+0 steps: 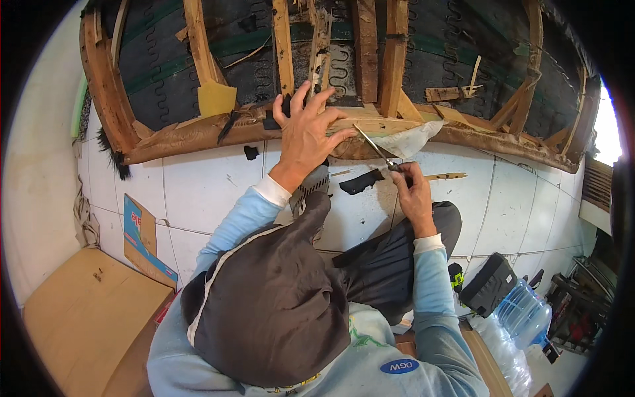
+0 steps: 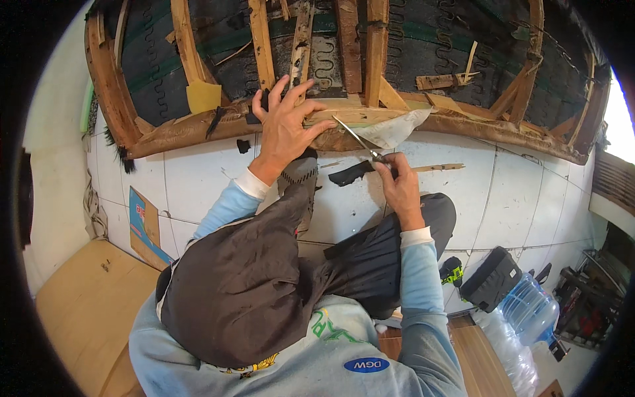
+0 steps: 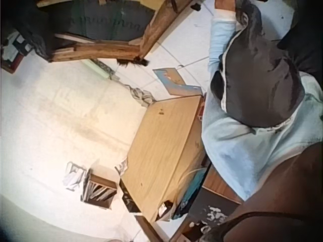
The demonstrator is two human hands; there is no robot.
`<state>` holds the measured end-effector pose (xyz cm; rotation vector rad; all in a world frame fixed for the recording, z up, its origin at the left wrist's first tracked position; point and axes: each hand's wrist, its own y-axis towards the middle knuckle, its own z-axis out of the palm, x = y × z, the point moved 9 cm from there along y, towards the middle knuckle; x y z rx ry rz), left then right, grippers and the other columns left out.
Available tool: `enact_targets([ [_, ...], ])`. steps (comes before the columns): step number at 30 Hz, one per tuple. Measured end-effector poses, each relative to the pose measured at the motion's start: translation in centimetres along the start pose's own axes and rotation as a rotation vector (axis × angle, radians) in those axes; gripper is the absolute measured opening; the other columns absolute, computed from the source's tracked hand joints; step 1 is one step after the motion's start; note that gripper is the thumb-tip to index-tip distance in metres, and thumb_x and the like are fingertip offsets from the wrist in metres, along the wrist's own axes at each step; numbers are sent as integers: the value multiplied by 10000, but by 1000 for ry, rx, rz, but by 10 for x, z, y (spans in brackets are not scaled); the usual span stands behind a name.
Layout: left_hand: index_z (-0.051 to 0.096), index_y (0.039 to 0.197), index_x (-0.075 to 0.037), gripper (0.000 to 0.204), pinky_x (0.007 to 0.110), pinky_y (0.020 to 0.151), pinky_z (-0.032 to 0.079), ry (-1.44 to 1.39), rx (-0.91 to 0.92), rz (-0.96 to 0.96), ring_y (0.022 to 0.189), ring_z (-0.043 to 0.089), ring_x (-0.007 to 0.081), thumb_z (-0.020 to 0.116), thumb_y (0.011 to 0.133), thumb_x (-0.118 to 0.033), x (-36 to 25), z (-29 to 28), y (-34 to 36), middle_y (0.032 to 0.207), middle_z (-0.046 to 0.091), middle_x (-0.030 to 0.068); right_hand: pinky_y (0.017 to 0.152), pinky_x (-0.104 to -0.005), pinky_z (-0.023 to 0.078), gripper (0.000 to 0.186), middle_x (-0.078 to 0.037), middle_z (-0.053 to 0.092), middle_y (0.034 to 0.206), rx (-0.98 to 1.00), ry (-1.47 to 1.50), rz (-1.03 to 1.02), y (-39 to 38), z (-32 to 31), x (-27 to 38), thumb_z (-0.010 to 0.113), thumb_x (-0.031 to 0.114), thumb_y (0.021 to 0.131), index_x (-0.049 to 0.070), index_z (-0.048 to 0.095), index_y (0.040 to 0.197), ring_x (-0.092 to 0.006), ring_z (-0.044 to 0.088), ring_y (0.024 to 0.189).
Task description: The person sits on the floor and uses a screwdriver to pry and remove loose fabric and padding from the wooden frame of an overturned sofa. The person works methodically along the edge of the frame, scraping away material to expose the wood.
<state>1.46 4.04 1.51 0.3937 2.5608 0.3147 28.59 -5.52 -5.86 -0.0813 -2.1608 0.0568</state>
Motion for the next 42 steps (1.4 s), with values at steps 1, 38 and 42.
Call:
enact_targets([
  [1,873,1078,-248,397,680,1269,65,2,-1,4,1584,382,362,899,850,-573,-1,0,0,1530,674,10,704,-373,510,259,-77,668,815,-39,-43,-30,-1,-3,3,791,243,1045,12,673,1056,-204,598,733],
  [38,853,1222,-124,725,683,1275,38,17,66,55,1584,359,376,844,820,-728,-4,-2,-3,1548,666,67,721,-401,590,257,-198,767,966,-261,-80,-9,-68,25,60,844,140,983,2,736,1171,-339,765,785],
  [42,854,1222,-130,711,689,1274,44,26,60,54,1585,359,374,848,819,-717,-2,-1,-5,1542,666,63,729,-401,594,251,-210,772,983,-240,-67,18,-72,32,50,828,133,995,-4,732,1183,-351,776,809],
])
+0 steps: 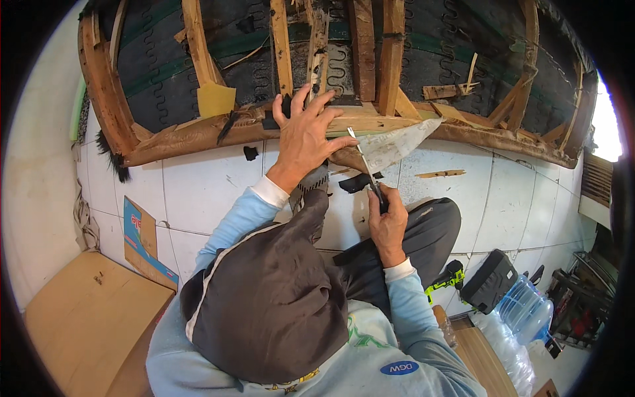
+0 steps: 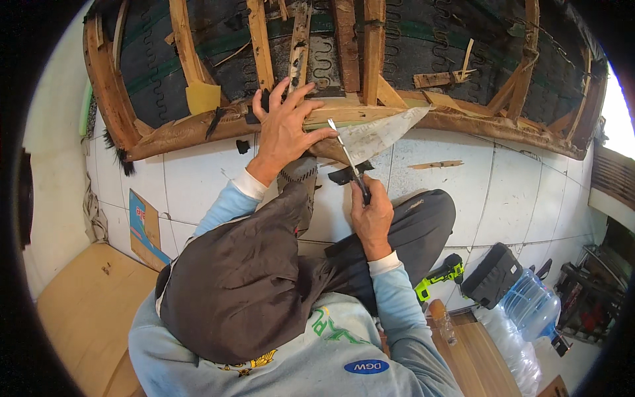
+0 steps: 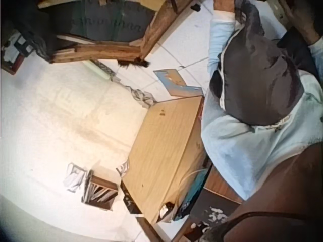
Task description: The person sits on the floor and uses a screwdriver to pry and remove loose fabric and padding from the wooden frame of an overturned sofa. The person works methodically along the edge of the frame, scraping away material to expose the wood.
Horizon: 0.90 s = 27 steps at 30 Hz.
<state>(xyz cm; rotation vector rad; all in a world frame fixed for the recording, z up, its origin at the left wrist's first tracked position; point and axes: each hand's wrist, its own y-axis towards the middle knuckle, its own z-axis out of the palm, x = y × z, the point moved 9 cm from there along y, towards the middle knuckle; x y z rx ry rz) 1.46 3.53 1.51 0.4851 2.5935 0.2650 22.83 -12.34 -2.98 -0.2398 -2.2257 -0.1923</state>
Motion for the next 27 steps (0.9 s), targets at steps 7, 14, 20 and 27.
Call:
enact_targets([
  [7,856,1212,-142,664,700,1272,42,8,-2,-8,1581,367,372,862,829,-684,0,4,0,1530,674,40,731,-410,595,260,-243,767,972,51,186,68,-5,33,-23,813,131,1019,-22,678,1180,-370,775,833],
  [14,860,1243,-149,667,703,1275,40,55,-21,7,1571,396,366,856,851,-688,1,4,0,1515,705,35,651,-408,566,238,-192,742,886,153,268,50,13,51,-33,769,140,1051,7,592,1139,-262,704,700],
  [20,861,1238,-155,661,698,1277,49,75,-22,8,1572,399,347,833,866,-701,-1,3,2,1508,707,27,624,-464,539,253,-202,714,851,209,138,135,17,64,-50,688,279,1106,53,594,1170,-292,650,630],
  [27,856,1237,-155,644,701,1276,65,47,-50,19,1571,402,336,830,871,-684,2,4,-3,1502,706,3,558,-398,464,348,-39,580,716,646,821,493,-6,113,-66,643,390,1139,47,597,1108,-212,531,562],
])
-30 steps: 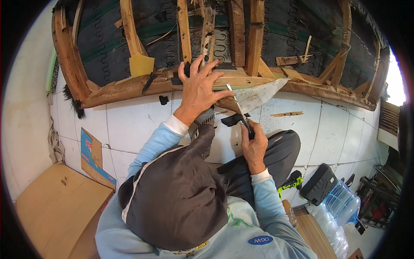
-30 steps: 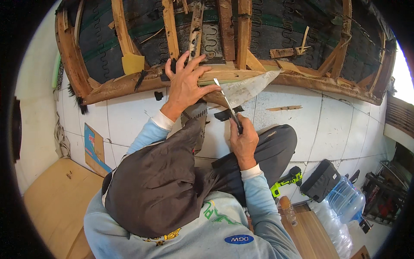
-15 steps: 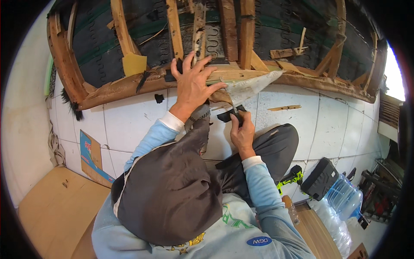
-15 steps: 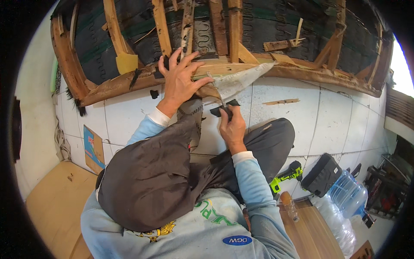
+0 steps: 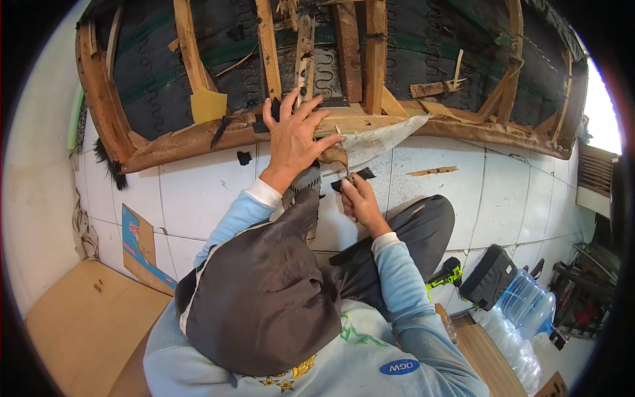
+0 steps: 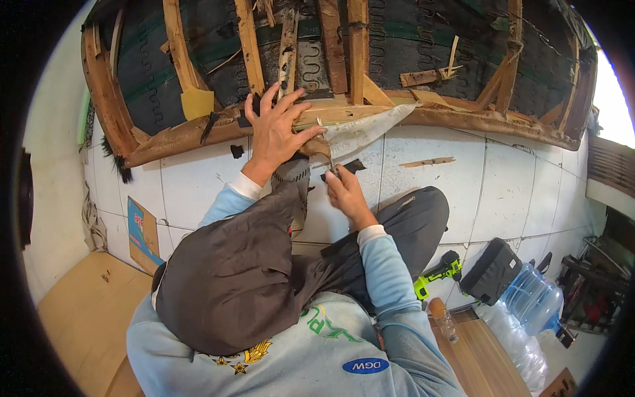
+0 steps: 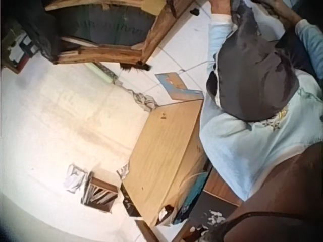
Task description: The person sits on the floor and uses a screwdriver to pry and remove loose fabric and padding from the wooden frame of an overturned sofa. The person works methodically along the edge of the frame, scraping away material to expose the wood.
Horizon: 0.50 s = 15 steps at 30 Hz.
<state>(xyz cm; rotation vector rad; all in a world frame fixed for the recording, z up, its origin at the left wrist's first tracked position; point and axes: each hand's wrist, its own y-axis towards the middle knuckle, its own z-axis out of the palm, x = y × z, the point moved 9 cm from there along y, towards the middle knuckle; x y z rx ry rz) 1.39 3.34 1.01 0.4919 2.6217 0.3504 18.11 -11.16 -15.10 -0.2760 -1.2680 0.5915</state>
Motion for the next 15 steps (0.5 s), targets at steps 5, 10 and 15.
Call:
enact_targets([
  [5,857,1231,-156,639,699,1272,73,-10,-5,0,1569,403,333,835,867,-680,-1,0,2,1493,710,-4,513,-383,414,333,-6,585,697,-240,-340,-214,-2,-4,24,610,400,1154,75,586,1088,-175,506,518],
  [10,858,1220,-158,625,687,1275,71,-7,3,-9,1565,409,326,846,861,-669,1,1,-1,1470,723,0,504,-366,422,495,0,524,595,-139,-266,63,15,6,14,640,411,1134,76,560,778,-166,498,491],
  [15,856,1218,-159,621,687,1274,69,-27,-15,-1,1557,421,321,850,857,-665,0,-1,3,1459,725,-7,440,-367,385,531,30,384,544,25,54,186,7,22,19,656,361,1133,143,462,690,-133,391,420],
])
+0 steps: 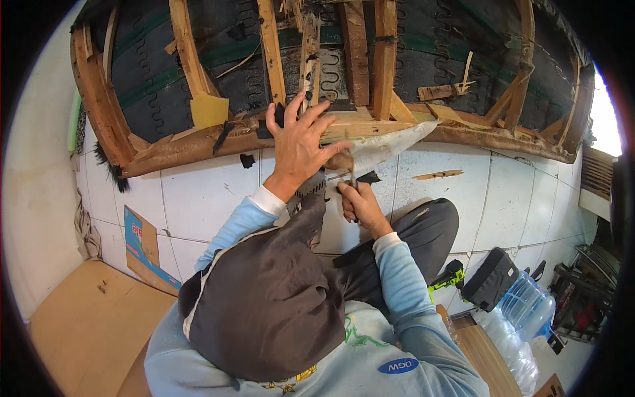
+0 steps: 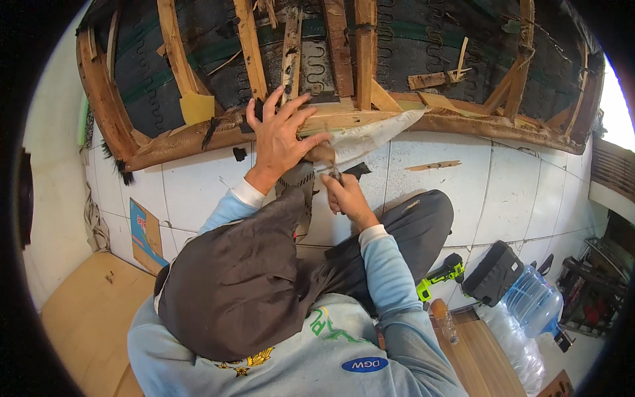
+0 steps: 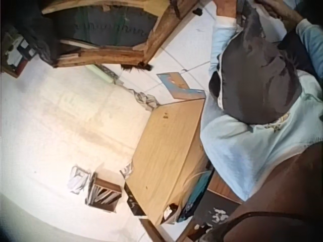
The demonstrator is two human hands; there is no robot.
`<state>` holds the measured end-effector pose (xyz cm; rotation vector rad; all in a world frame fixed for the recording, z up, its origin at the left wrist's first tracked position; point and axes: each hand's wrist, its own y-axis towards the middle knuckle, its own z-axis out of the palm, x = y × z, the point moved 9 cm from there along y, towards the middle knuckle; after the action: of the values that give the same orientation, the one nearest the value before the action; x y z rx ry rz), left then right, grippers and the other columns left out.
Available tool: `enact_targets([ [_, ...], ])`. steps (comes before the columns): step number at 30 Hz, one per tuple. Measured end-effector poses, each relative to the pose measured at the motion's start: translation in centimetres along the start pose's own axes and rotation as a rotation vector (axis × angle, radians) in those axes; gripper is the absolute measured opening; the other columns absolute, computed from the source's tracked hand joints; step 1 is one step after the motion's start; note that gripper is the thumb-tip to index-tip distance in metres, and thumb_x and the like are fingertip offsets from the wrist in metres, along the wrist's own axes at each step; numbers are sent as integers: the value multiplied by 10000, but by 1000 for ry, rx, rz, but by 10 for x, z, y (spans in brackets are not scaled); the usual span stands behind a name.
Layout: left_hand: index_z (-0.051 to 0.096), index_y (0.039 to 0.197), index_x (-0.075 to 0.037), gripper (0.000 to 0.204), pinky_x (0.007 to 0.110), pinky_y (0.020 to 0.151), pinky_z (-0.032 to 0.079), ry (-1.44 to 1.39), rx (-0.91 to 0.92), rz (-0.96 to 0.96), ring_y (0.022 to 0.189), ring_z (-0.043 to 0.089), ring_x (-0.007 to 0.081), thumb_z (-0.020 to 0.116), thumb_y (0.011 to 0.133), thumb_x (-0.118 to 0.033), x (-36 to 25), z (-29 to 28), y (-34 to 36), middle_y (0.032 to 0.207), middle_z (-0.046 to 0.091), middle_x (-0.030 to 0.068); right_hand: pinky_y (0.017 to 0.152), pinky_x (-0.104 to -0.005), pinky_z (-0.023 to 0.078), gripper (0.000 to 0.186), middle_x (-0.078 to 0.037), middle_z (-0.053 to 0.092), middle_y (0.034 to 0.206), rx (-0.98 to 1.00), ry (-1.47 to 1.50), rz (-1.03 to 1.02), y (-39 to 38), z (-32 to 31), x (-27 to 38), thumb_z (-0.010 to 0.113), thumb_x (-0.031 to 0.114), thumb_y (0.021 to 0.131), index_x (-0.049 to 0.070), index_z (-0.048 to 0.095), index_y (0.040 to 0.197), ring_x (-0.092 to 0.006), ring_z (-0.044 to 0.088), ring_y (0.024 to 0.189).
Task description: The person sits on the floor and uses a screwdriver to pry and remove loose fabric and padding from the wooden frame of an overturned sofa. The person works methodically along the edge of the frame, scraping away material to expose the wood.
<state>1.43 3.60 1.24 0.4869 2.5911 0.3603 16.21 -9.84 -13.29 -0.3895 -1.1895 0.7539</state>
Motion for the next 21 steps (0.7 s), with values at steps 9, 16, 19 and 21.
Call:
enact_targets([
  [9,825,1296,-166,584,676,1278,71,53,6,10,1559,419,317,857,890,-584,-1,2,-13,1470,709,-30,535,-405,464,361,-33,536,653,-650,-117,-342,-41,-60,72,585,285,1170,56,548,894,-177,546,541],
  [16,841,1241,-162,670,665,1272,66,-11,-10,-26,1538,437,297,838,845,-702,-6,-1,-9,1432,726,-38,703,-584,525,326,-283,730,878,-583,-862,-316,-70,-39,48,614,376,1137,52,625,1108,-545,697,821],
  [19,844,1197,-157,709,664,1269,70,32,-31,-26,1536,439,294,817,822,-757,-4,2,-10,1417,733,-37,692,-588,516,329,-281,729,871,-568,-816,-279,-66,-42,42,613,371,1138,45,630,1104,-547,698,816],
  [21,844,1178,-153,702,665,1266,73,29,-30,-42,1535,441,295,815,824,-759,-4,4,-8,1414,734,-36,688,-591,513,330,-284,726,864,-565,-789,-311,-60,-38,48,610,370,1139,42,632,1098,-550,696,816],
])
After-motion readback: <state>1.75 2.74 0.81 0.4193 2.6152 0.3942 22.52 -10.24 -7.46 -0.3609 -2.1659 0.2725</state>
